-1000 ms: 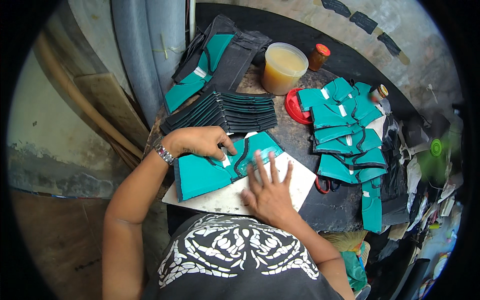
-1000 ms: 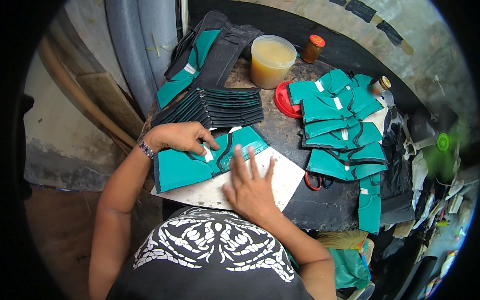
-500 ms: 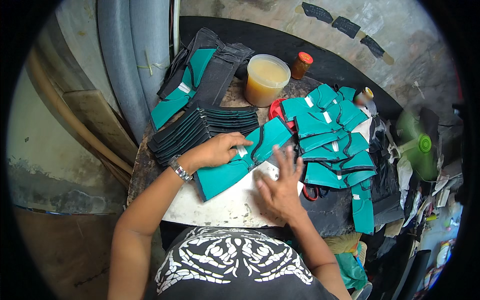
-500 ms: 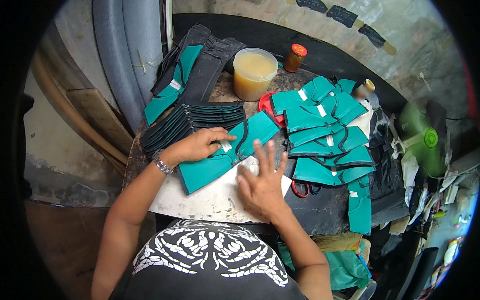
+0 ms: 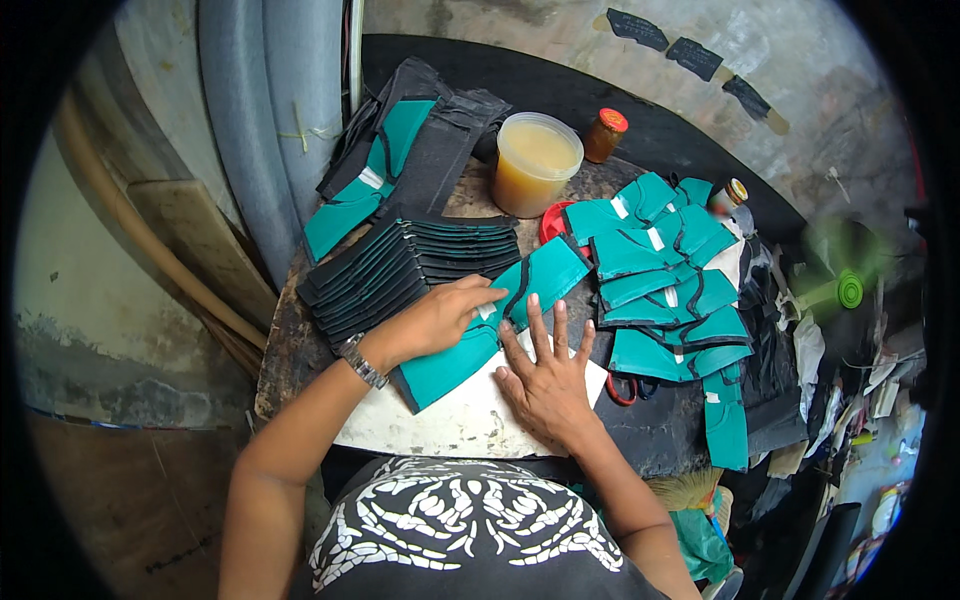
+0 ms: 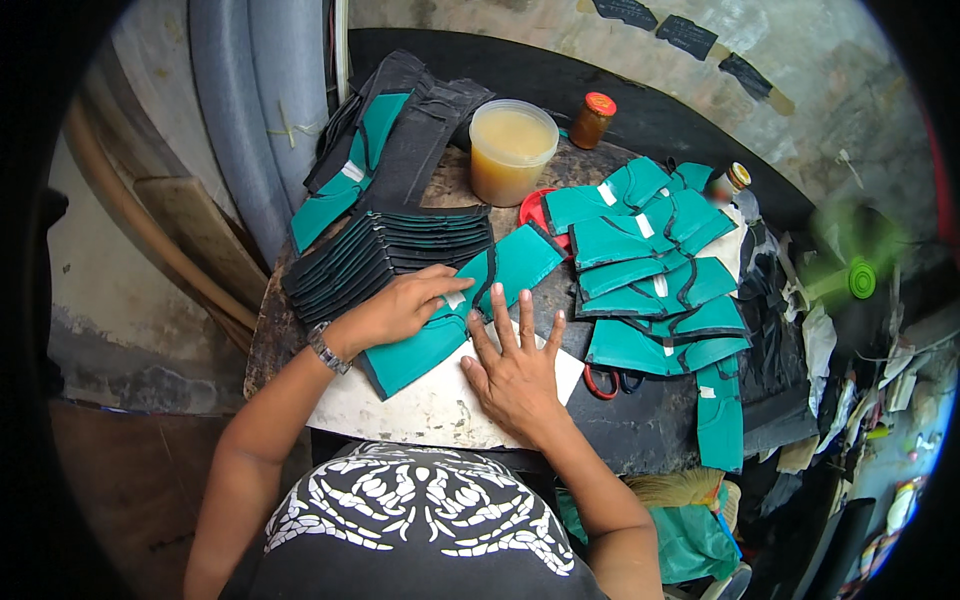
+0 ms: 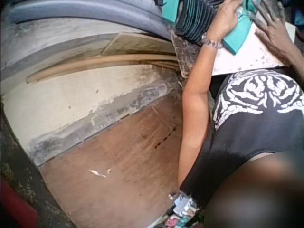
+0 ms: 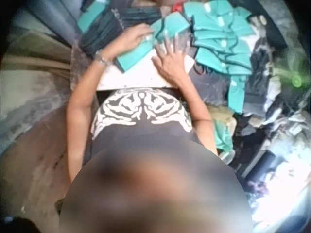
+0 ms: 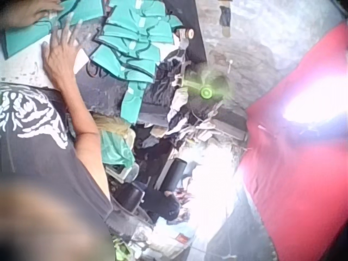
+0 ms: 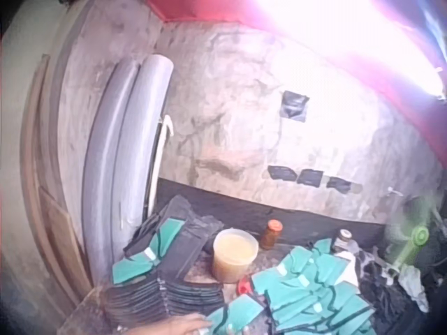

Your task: The person repeatedly folds green and black fabric pieces on a work table, aligning edges and stacking them into a neat pile. The person handles the fabric by hand without using tools.

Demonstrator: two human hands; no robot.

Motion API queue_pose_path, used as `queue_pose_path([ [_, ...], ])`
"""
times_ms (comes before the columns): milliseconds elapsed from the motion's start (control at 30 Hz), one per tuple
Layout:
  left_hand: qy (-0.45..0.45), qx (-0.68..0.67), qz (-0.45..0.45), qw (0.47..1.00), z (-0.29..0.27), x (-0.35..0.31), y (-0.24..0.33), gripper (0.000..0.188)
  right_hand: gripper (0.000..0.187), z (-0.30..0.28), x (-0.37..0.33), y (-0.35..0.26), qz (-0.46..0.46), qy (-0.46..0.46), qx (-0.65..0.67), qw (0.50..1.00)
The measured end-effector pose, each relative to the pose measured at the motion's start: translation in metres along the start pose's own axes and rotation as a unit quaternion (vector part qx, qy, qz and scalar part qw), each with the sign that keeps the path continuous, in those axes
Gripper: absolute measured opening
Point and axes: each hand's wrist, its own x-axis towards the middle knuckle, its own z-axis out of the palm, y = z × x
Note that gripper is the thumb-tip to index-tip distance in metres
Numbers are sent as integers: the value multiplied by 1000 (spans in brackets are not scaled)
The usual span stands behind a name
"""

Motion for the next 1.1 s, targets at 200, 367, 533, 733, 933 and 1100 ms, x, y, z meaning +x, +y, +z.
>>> queue_pose_path([
  [200, 98, -34, 68, 992, 21, 5, -5, 44, 59, 0, -2, -14, 32, -1, -26, 999],
  [367, 128, 0, 87, 988, 25, 3, -5, 43, 54, -13, -17, -23, -62, 34, 47, 996],
  [533, 118, 12, 87, 989, 24, 0, -3, 44, 52, -8, 4, 10, 24, 52, -28, 998],
  [733, 129, 29, 112, 985, 26, -1, -8, 47, 49, -6, 2, 19, -28, 0, -15, 999],
  [933, 147, 41, 119, 981, 28, -1, -11, 48, 47, -7, -3, 12, -16, 13, 16, 1000],
  [1100, 137, 32, 98, 985, 26, -2, -9, 47, 48, -5, -16, -16, -116, 28, 50, 992],
])
